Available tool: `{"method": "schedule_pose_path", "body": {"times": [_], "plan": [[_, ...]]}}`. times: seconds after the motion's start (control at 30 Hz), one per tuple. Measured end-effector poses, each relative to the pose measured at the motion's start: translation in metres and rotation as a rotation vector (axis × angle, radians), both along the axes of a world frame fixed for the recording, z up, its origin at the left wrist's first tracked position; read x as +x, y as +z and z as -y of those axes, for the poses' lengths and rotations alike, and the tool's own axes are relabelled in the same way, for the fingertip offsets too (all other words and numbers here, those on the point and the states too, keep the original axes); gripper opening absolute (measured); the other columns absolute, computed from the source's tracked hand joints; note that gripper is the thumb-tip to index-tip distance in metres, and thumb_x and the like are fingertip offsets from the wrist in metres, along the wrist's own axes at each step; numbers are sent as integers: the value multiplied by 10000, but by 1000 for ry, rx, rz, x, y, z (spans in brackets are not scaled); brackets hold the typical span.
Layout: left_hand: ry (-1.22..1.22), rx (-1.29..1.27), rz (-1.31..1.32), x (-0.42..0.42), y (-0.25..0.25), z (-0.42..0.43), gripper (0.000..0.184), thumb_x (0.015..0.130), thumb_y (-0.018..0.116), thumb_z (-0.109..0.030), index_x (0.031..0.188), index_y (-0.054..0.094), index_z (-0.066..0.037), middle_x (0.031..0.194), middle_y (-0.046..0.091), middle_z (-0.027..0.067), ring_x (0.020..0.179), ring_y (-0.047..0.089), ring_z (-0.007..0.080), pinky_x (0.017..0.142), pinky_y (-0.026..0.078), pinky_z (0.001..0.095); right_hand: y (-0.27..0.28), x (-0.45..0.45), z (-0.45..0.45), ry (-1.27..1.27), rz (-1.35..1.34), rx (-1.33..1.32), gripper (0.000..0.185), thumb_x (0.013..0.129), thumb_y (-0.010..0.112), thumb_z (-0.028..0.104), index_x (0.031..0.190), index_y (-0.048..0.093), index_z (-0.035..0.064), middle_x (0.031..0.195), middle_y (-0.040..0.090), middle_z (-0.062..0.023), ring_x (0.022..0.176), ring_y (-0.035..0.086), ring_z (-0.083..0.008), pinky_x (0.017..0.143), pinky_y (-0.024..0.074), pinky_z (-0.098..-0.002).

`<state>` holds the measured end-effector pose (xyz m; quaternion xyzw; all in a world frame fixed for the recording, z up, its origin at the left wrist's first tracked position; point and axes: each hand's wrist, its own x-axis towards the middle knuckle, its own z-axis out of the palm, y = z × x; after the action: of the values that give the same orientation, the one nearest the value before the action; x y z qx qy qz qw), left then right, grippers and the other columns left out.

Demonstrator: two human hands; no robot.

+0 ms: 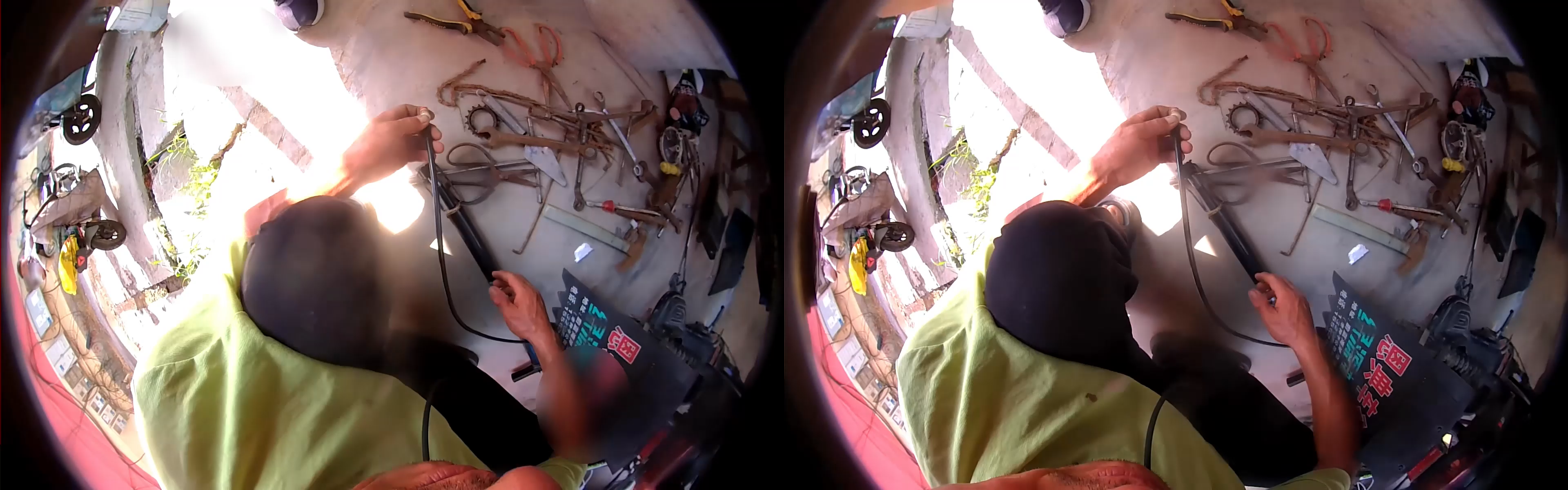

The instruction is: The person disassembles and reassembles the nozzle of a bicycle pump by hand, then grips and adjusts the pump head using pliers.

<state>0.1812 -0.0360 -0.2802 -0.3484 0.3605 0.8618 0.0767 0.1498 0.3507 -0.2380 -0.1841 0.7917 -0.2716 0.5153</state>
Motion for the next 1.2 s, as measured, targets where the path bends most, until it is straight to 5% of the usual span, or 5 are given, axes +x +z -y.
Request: {"method": "schedule_pose_path", "body": {"times": [0.27,0.43,0.5,0.63,1.2], "plan": [[-118,-137,-101,-13,-17,-16,227,1086,518,-221,1227,508,-44,1117,658,117,1036,676,217,853,533,334,-31,30,123,-882,881,-522,351,1104,470,296,1309,626,58,908,702,-57,721,608,-115,679,483,-283],[-424,-558,-185,7,-39,7,386,1012,662,-249,1296,572,-4,1121,695,120,1024,688,208,894,561,364,-51,13,99,-664,317,-336,230,1023,624,167,1192,697,30,780,626,-13,697,583,-92,619,453,-247],[-617,-939,-266,25,-48,13,501,844,808,-156,1304,637,-55,1151,692,94,1023,687,198,938,550,351,-61,10,82,-577,105,-199,225,995,658,150,1169,703,14,818,637,-31,721,606,-111,652,482,-269],[-647,-1059,-260,56,-69,-8,573,753,771,-50,1313,667,-111,1123,650,76,970,695,211,825,576,337,-74,6,65,-284,-381,-237,207,932,668,79,1115,705,-11,1055,649,-142,907,653,-296,808,527,-386],[-568,-963,-321,47,-83,-5,360,884,673,2,1227,701,-106,1096,647,137,981,693,273,844,572,376,-71,24,49,-348,-424,-169,195,931,677,111,1095,704,8,1047,658,-160,950,663,-335,844,527,-410]]}}
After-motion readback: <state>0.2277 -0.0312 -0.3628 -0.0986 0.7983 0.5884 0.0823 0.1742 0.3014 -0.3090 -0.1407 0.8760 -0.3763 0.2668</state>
